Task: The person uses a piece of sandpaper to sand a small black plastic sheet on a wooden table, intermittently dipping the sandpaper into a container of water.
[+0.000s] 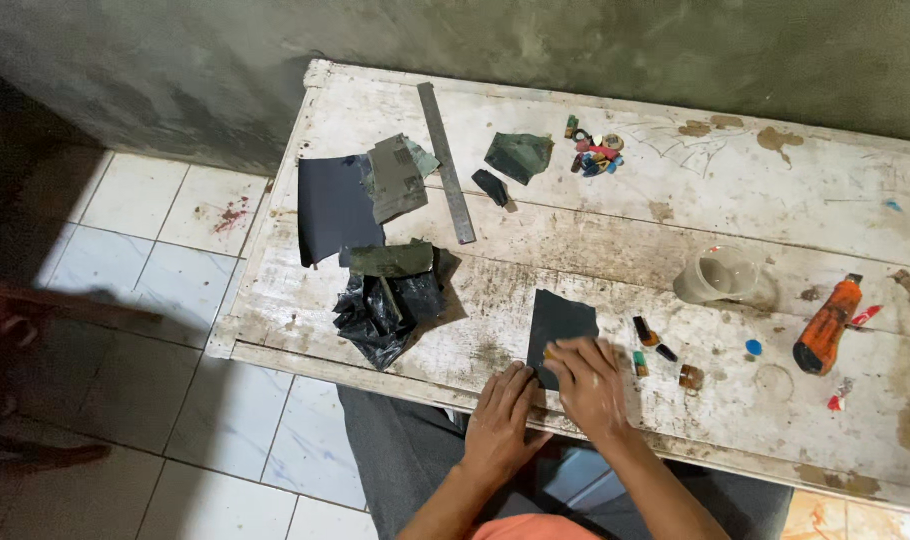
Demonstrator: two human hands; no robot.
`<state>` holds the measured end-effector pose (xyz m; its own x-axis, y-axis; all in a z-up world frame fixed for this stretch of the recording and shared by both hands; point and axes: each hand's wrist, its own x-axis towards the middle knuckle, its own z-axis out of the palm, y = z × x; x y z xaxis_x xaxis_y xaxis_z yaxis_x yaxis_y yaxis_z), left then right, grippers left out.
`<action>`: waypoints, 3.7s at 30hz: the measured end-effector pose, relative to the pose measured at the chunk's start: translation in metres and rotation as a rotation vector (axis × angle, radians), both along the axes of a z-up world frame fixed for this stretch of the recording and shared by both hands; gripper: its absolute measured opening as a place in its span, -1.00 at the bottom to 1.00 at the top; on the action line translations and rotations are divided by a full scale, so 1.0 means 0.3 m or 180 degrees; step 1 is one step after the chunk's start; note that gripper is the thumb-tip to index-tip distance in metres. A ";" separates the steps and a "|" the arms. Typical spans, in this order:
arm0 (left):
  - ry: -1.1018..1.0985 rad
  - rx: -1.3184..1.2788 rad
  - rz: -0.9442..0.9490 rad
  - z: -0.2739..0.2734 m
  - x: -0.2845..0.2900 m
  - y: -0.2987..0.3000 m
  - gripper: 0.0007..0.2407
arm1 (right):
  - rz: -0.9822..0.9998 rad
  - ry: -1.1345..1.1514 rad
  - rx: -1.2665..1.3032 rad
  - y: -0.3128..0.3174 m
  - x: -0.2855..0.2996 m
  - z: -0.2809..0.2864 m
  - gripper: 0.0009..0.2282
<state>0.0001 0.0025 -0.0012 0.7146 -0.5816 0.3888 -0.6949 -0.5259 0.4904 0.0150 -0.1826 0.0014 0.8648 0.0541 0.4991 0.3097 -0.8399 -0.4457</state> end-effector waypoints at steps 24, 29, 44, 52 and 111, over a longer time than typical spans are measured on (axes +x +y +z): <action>-0.0279 0.0892 0.0367 -0.005 0.000 -0.043 -0.01 | 0.0082 0.0255 0.0097 -0.072 -0.174 -0.025 -0.76; -0.0240 0.0842 0.0318 -0.002 0.006 -0.049 -0.13 | -0.0047 -0.0126 0.0008 -0.029 -0.055 0.063 -0.89; -0.0465 0.1120 0.0349 0.000 0.010 -0.042 -0.05 | -0.0148 0.0126 -0.0125 -0.072 -0.092 0.036 -0.86; -0.0584 0.0948 0.0352 0.001 0.014 -0.043 -0.06 | -0.0272 -0.0050 -0.0254 -0.087 -0.048 0.052 -0.83; -0.0120 0.0154 0.0434 0.122 0.126 -0.200 -0.43 | 0.0114 0.0006 -0.0123 -0.143 0.231 -0.009 -0.86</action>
